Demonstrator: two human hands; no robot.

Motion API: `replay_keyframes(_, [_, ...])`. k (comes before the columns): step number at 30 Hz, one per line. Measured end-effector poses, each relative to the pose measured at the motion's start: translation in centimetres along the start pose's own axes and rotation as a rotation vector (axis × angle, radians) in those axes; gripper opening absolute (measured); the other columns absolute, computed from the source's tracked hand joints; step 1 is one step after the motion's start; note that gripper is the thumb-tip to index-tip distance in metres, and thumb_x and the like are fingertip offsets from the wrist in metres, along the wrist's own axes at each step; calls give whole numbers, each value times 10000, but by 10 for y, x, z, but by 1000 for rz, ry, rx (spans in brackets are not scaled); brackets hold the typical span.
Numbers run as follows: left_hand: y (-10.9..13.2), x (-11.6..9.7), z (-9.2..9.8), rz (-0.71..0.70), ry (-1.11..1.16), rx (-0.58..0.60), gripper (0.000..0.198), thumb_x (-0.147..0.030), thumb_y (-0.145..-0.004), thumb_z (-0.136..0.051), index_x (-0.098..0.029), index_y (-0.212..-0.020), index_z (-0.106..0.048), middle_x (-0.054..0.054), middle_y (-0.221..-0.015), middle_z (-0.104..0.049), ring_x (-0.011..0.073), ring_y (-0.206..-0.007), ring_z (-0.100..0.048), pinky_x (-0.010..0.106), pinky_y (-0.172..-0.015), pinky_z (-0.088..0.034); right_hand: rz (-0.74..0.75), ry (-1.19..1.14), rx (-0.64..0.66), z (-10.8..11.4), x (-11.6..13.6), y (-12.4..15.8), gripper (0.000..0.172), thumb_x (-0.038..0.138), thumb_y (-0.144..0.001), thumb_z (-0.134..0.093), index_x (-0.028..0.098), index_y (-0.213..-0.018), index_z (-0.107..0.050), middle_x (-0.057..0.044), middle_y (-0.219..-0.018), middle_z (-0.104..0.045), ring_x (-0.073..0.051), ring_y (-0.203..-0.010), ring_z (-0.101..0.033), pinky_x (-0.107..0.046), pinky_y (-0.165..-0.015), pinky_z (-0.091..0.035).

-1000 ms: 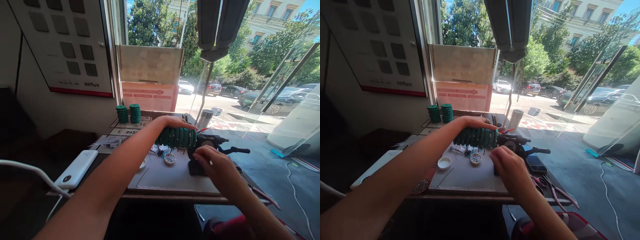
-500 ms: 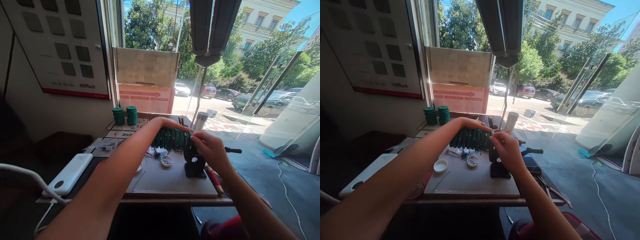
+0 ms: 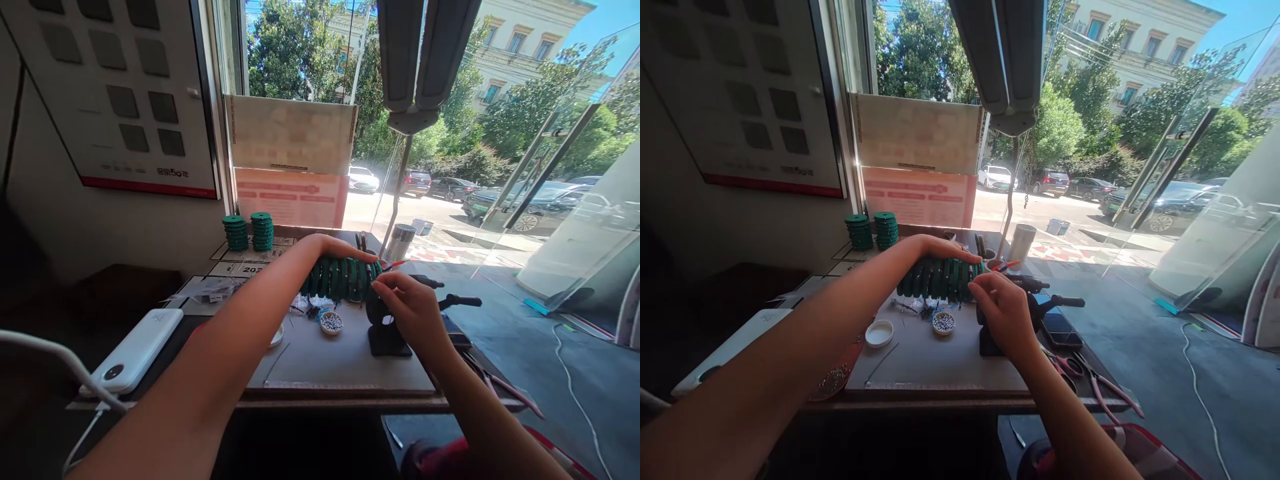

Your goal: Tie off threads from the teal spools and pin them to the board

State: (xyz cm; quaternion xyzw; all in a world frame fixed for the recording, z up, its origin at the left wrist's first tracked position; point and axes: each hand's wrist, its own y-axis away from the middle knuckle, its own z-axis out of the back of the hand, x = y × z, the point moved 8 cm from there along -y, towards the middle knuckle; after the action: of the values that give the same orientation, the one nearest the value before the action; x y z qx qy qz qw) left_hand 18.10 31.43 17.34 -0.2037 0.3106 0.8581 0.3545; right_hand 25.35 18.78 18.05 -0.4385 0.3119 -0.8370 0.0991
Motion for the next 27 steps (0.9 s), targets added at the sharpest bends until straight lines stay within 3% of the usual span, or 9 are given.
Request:
replay_keyframes(7, [2,0,0,11,-1,12,700,-714,-594,-478,-235,-1092,-590,81,-970,-672,278,-1027,-528,353,-861,-448,40,84,60,-2,0,-1,190,327,-794,-494,170,-701,-550,31,-573,-482,-91,-478,-417,-218,-462,-330])
replay_keyframes(12, [-1,4,-9,20,76,135,730,-733,-589,-461,-225,-1098,-584,71,-953,-674,252,-975,-559,342,-860,-449,110,154,182,-3,-3,-4,157,286,-807,-486,174,-706,-529,22,-622,-502,-99,-520,-457,-221,-490,-354])
replay_keyframes(18, [-2,8,-17,72,145,208,716,-742,-569,-475,-204,-1018,-624,78,-863,-687,258,-897,-592,358,-798,-480,298,218,112,-2,1,3,110,227,-822,-485,184,-729,-527,11,-696,-505,-105,-595,-479,-219,-559,-385])
replay_keyframes(27, [1,14,-28,167,264,257,656,-715,-578,-499,-189,-939,-648,80,-808,-687,266,-858,-604,375,-751,-496,343,247,101,-2,-3,6,91,212,-809,-515,186,-727,-546,8,-697,-534,-110,-605,-501,-227,-573,-402])
